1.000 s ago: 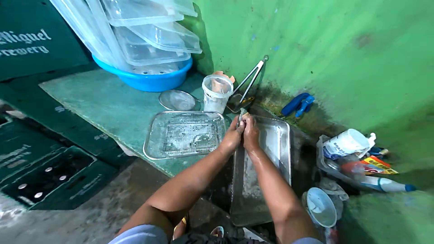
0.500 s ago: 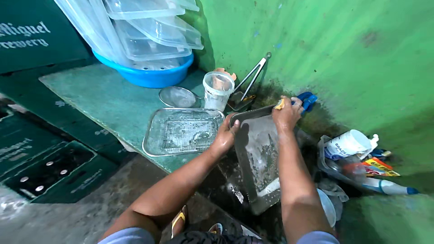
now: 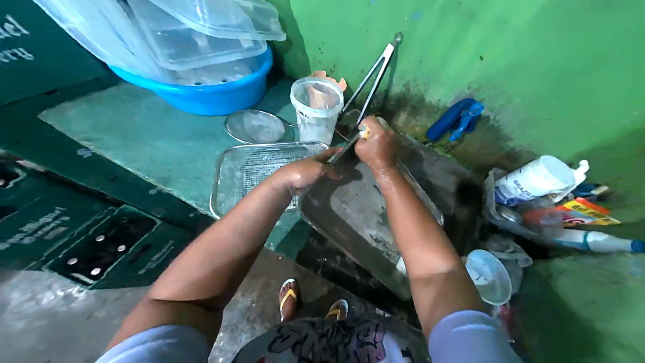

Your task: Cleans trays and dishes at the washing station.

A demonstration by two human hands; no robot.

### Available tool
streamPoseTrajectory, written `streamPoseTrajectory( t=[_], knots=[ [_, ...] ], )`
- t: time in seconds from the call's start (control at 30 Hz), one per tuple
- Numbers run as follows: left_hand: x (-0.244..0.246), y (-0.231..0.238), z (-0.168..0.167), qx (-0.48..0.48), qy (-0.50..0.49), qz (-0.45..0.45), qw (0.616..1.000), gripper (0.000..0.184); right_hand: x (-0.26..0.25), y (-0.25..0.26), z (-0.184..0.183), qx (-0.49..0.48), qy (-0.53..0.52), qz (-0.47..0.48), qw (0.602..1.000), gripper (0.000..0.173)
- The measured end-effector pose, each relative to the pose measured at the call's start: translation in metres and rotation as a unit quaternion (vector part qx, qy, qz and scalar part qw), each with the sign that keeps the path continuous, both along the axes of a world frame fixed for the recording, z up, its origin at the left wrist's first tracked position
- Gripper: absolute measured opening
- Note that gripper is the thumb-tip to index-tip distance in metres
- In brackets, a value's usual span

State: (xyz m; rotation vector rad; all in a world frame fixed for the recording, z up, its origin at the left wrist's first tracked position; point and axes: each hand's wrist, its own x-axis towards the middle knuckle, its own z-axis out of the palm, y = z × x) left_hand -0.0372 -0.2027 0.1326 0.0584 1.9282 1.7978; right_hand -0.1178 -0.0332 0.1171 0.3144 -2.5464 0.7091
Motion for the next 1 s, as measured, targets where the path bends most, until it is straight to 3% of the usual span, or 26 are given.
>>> streamPoseTrajectory(
  t=[0.13,0.23,0.43,0.53,0.7,0.8,0.87,0.9,1.0],
  knots=[
    [-0.011,-0.001,-0.025,-0.023,-0.009,0.048,0.999,0.046,0.009,-0.012,-0.008,0.024,-0.118,0.018,0.993,0.037],
    [-0.005,-0.009,-0.034,0.011,-0.007,0.069,0.998,0.049,0.019,0.006,-0.014,0.031,-0.202,-0.020,0.979,0.040],
    [0.016,-0.033,-0.044,0.082,-0.020,0.147,0.986,0.056,0.039,0.094,-0.061,0.098,-0.276,-0.078,0.953,0.058],
    [0.021,-0.038,-0.047,0.071,-0.022,0.160,0.984,0.049,0.052,0.136,-0.078,0.110,-0.333,-0.157,0.923,0.064],
    [0.023,-0.034,-0.051,0.050,0.002,0.155,0.987,0.047,0.074,0.143,-0.059,0.076,-0.272,-0.195,0.939,0.052],
    [0.021,-0.025,-0.049,0.057,0.006,0.136,0.989,0.050,0.083,0.137,-0.049,0.012,-0.310,-0.153,0.938,0.067],
    [0.017,-0.023,-0.051,0.054,0.004,0.122,0.991,0.053,0.092,0.136,-0.055,0.048,-0.293,-0.152,0.943,0.083],
    [0.016,-0.022,-0.052,0.053,0.002,0.121,0.991,0.053,0.098,0.136,-0.061,0.078,-0.264,-0.143,0.950,0.082],
    [0.013,-0.020,-0.050,0.054,0.007,0.120,0.991,0.053,0.115,0.146,-0.077,0.144,-0.299,-0.068,0.941,0.044]
  ],
)
